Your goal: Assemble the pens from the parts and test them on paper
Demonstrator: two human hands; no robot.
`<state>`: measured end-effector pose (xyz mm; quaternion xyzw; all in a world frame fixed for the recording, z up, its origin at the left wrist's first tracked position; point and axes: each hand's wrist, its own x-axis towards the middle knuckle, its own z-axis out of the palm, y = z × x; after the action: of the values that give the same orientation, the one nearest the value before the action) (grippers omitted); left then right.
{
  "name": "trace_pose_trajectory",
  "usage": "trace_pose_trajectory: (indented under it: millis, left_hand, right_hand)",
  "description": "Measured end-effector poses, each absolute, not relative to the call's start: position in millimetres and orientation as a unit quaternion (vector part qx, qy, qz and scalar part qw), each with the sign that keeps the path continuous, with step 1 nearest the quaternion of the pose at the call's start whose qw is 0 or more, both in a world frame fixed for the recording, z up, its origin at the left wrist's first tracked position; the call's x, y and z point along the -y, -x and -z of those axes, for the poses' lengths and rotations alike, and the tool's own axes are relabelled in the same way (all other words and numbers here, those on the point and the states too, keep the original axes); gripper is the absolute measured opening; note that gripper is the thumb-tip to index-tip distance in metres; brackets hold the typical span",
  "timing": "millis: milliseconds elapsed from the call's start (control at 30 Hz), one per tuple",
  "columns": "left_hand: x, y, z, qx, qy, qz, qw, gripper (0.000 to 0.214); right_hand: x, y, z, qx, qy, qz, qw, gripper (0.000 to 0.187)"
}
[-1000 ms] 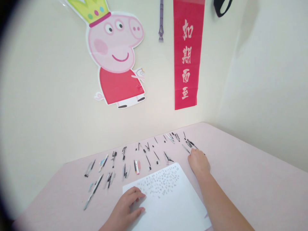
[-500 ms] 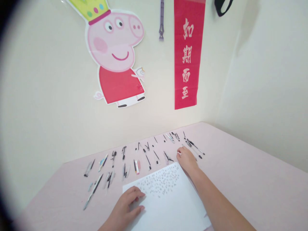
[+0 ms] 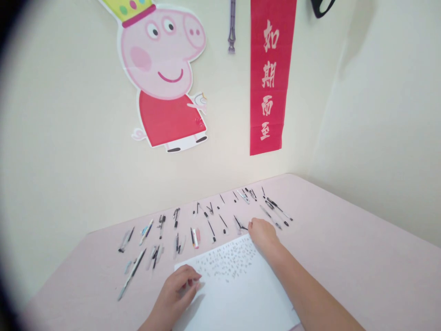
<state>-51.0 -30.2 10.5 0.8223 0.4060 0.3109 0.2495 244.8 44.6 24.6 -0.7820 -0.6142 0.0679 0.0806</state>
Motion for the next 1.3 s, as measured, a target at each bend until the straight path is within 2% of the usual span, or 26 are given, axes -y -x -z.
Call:
trace_pose_trajectory:
  millis: [433,567,700,800,1133,1300]
  left_hand:
    - [32,50,-14,-0.422,-0.823,-0.296,0.237,0.011]
    - [31,51,-11,-0.426,-0.822,-0.289,0.244,0.013]
    - [30,51,-11,-0.432,-0.824,-0.266,0.251,0.014]
    - [30,51,-12,-0.433,-0.825,-0.252,0.26,0.012]
    - [21,52,-6,-0.415,-0.846,-0.235,0.238,0.011]
    - [16,55,-1,-0.405,-0.855,-0.226,0.232,0.011]
  right_hand:
    - [-28,-227,-26,0.657,0.744,-0.112,0.048,0.029]
    - [-31,-232,-31,0.653,0.751,-0.08,0.055,0.029]
    - [-56,-248,-36,0.619,0.776,-0.031,0.118,0.031]
    - [-87,-259,-32,0.663,0.729,-0.012,0.17,0.034]
    - [-174,-264,0,0.673,0.726,-0.025,0.144,0.049]
    - [-183,-260,1,0.679,0.722,-0.017,0.131,0.047]
